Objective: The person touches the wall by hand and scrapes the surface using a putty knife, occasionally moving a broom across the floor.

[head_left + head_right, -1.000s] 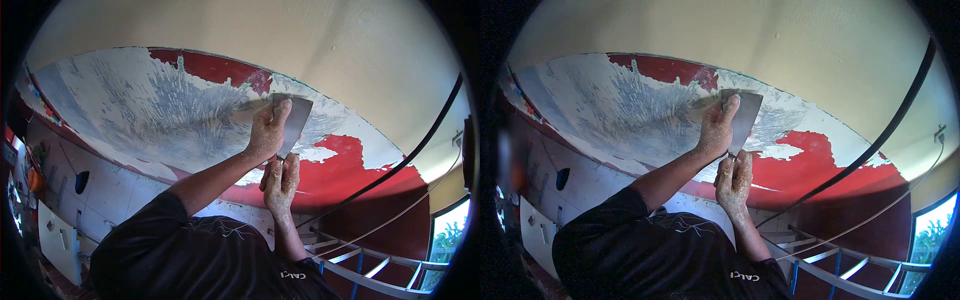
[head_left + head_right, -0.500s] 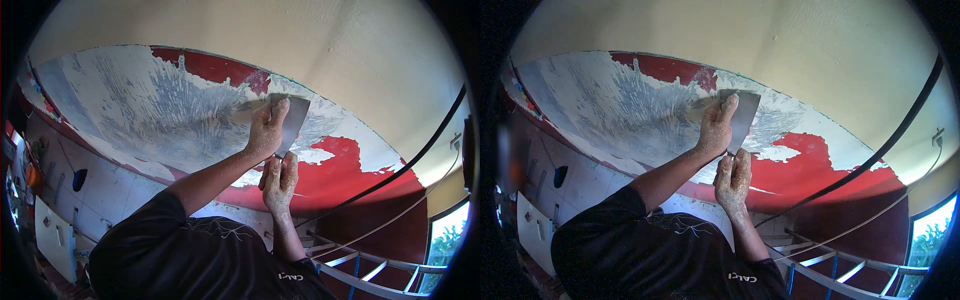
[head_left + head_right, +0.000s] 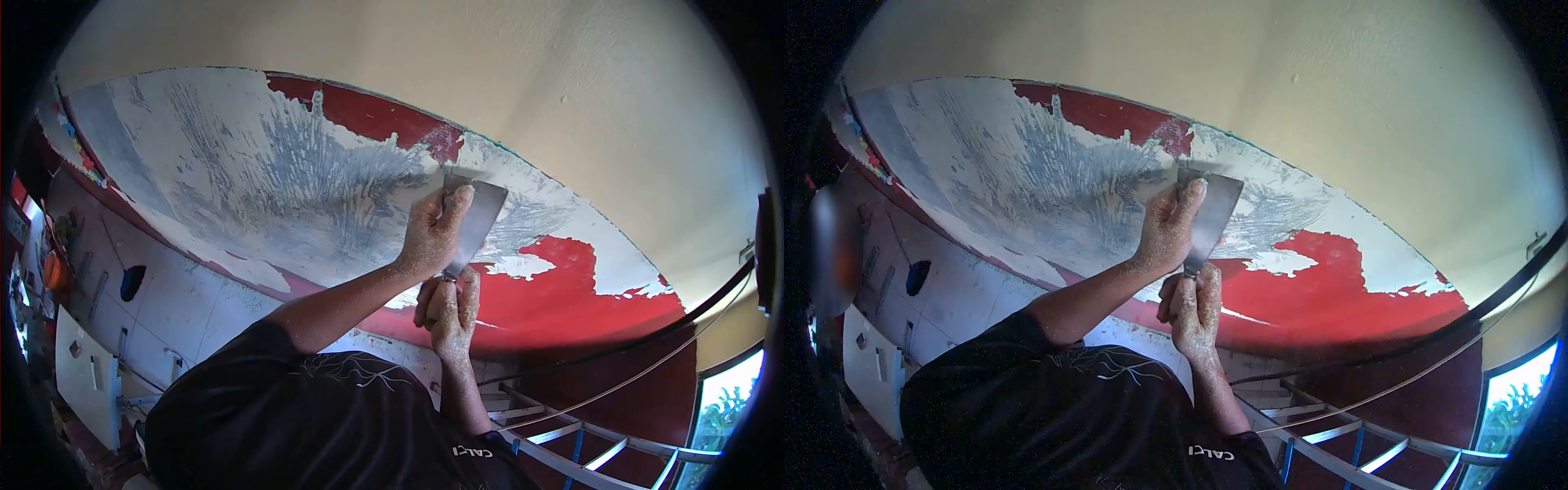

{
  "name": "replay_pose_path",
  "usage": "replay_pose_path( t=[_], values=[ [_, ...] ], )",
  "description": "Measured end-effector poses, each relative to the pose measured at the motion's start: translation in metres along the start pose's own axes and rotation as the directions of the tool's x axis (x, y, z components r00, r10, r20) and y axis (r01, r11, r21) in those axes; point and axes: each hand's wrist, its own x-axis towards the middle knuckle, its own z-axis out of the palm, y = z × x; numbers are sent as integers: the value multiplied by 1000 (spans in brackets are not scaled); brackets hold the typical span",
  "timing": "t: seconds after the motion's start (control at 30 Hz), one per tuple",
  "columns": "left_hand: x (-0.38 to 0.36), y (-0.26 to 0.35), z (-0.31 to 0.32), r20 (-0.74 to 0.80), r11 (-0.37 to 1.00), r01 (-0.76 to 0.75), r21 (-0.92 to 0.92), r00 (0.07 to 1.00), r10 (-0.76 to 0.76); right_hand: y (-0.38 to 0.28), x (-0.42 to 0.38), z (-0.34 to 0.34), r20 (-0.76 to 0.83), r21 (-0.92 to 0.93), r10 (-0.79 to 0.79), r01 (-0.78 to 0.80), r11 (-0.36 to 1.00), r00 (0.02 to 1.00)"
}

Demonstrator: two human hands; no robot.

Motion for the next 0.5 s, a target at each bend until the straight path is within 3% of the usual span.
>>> replay_pose_path(
  t=[0.23, 0.37, 0.5],
  values=[
    [6, -10, 10, -3, 999, -7, -43, 1000, 7, -7, 6, -6, -77, -160, -84, 70, 985, 993],
    [17, -7, 9, 15, 997, -39, -64, 999, 40, -15, 15, -2, -105, -247, -61, 34, 968, 993],
    [13, 9, 12, -19, 997, -71, 10, 997, 71, -16, 8, 3, -167, -186, 8, -39, 982, 986]
  ],
)
